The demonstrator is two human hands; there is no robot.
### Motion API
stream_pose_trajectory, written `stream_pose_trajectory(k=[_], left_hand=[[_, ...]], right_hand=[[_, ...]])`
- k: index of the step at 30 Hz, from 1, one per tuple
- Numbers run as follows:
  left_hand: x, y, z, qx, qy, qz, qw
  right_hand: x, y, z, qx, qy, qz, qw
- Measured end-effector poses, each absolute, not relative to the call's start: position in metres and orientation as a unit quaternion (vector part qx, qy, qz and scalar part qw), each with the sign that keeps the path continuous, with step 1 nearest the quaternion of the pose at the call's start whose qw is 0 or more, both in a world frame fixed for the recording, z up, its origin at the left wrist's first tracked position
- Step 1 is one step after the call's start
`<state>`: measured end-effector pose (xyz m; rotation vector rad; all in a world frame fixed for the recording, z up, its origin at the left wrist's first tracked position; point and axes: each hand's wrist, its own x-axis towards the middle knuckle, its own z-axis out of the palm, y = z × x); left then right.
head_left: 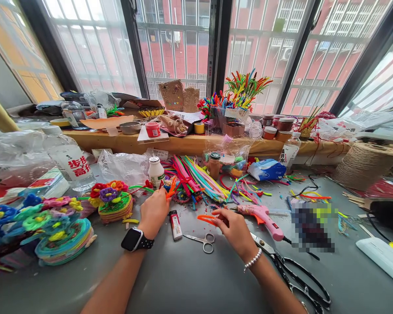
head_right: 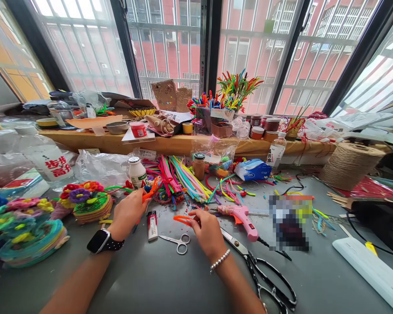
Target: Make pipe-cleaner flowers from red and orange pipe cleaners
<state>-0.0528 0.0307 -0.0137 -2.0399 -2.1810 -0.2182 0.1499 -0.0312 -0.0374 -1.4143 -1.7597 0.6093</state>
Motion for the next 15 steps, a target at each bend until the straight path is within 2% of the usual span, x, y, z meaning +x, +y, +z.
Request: stream_pose_trajectory(k=[6,9,12,15], left_hand=[[-0.055,0.032,-0.008,-0.665,-0.736,-0.099,0.079],[-0.054,0.032,-0.007,-0.664,-0.722,-0.183,0.072],[-0.051,0.032,-0.004,-0.682,-0.662,-0.309,-0.001],[-0.044,0.029,0.001,-0.706,-0.581,-0.382,-0.135]], right_hand=[[0.150,-0.031,-0.038,-0.551,-0.693,0.243,0.396],[0.149,-0.031,-0.040,-0.548,-0.698,0.246,0.389],[0.146,-0.031,-0.044,-0.540,-0.699,0.275,0.381],[0.143,-0.032,-0.046,-0.526,-0.695,0.308,0.381]])
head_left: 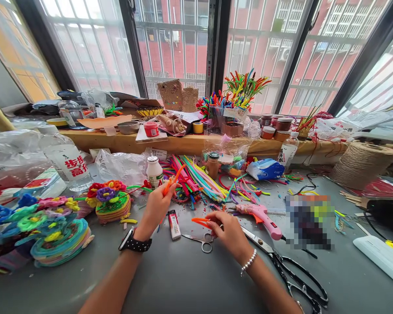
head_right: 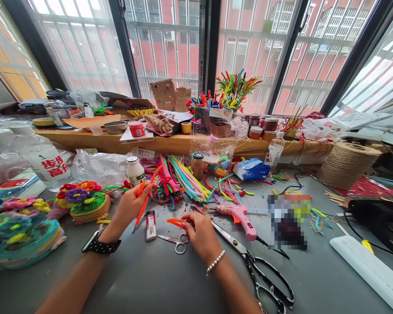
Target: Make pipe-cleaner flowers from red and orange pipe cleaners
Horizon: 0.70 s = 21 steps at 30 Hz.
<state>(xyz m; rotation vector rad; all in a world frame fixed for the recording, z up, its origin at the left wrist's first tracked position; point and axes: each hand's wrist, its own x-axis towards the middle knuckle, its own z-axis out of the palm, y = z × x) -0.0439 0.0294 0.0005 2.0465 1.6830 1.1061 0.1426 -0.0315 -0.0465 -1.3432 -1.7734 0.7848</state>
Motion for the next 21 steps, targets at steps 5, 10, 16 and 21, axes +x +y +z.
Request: stream_pose_trajectory(k=[5,10,16,21], left_hand=[[-0.029,0.018,0.008,0.725,0.485,0.330,0.361],[-0.020,0.008,0.005,0.752,0.391,0.187,0.497],[-0.019,0.006,0.004,0.759,0.391,0.157,0.497],[-0.022,0.010,0.004,0.728,0.387,0.182,0.536]], right_hand=[[0.141,-0.034,-0.041,-0.489,-0.685,0.305,0.445],[0.141,-0.036,-0.032,-0.417,-0.600,0.426,0.534],[0.145,-0.034,-0.033,-0.399,-0.426,0.519,0.625],[0.150,-0.029,-0.031,-0.370,-0.285,0.576,0.671]])
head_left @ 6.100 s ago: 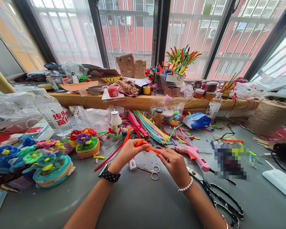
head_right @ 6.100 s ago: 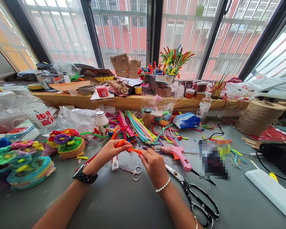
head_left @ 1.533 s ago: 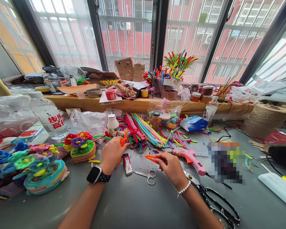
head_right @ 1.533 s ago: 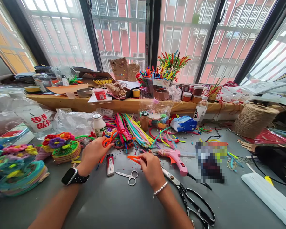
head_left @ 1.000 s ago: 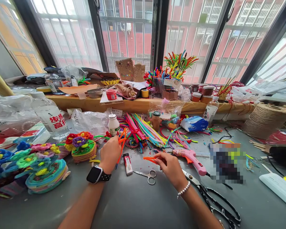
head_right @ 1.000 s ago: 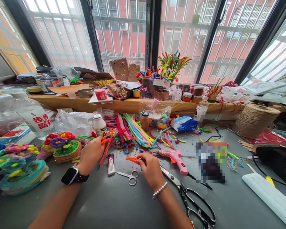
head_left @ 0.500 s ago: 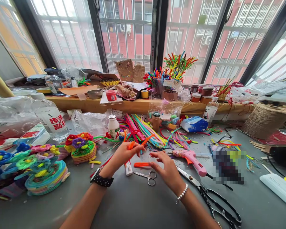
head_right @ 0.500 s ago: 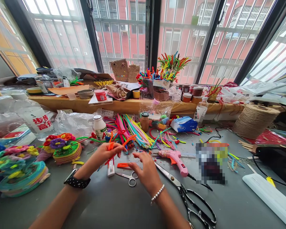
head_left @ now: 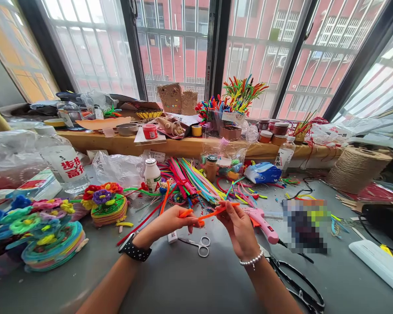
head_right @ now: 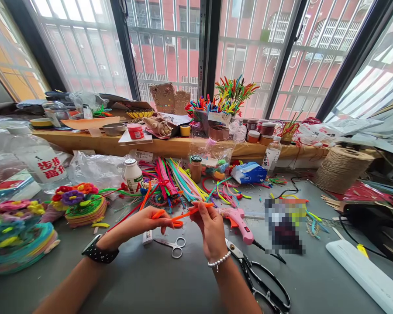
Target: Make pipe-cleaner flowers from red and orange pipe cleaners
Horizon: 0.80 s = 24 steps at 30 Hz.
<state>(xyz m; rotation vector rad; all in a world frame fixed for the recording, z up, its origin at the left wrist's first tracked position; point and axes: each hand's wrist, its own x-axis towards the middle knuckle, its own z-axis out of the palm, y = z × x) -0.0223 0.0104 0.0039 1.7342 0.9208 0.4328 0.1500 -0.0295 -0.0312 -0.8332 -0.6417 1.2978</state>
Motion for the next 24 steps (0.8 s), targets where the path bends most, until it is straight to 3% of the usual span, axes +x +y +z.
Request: stream_pose_trajectory(k=[9,24], left_hand=[[-0.024,0.013,0.000,0.701,0.420,0.216,0.535],[-0.013,0.008,-0.005,0.760,0.446,0.274,0.385]], right_hand=[[0.152,-0.031,-0.031,-0.289,-0.264,0.674,0.626],[0.149,-0.031,-0.032,-0.443,-0.526,0.489,0.537]])
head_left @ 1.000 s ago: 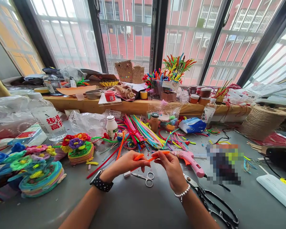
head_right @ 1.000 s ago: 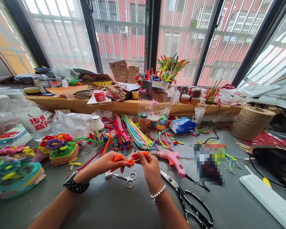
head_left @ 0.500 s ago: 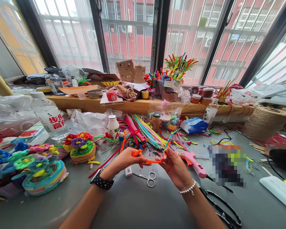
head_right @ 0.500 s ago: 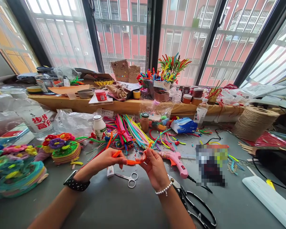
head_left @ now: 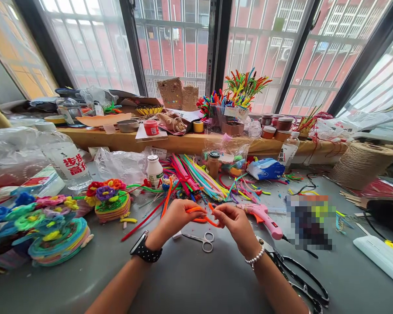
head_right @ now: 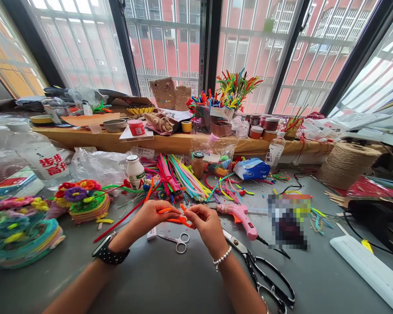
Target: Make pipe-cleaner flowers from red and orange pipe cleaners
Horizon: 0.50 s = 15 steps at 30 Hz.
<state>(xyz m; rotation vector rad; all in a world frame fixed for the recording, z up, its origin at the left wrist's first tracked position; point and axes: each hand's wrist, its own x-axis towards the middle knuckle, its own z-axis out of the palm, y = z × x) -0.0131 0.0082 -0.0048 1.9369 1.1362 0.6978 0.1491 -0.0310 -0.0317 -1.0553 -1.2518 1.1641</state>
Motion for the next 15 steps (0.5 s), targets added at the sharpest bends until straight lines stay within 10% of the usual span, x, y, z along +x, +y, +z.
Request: stream_pose_trajectory(k=[15], left_hand=[[-0.0115,0.0032,-0.0043,0.788,0.394,0.328,0.341]], right_hand=[[0.1513,-0.0317,-0.0346,-0.485,-0.601,0.372,0.514]])
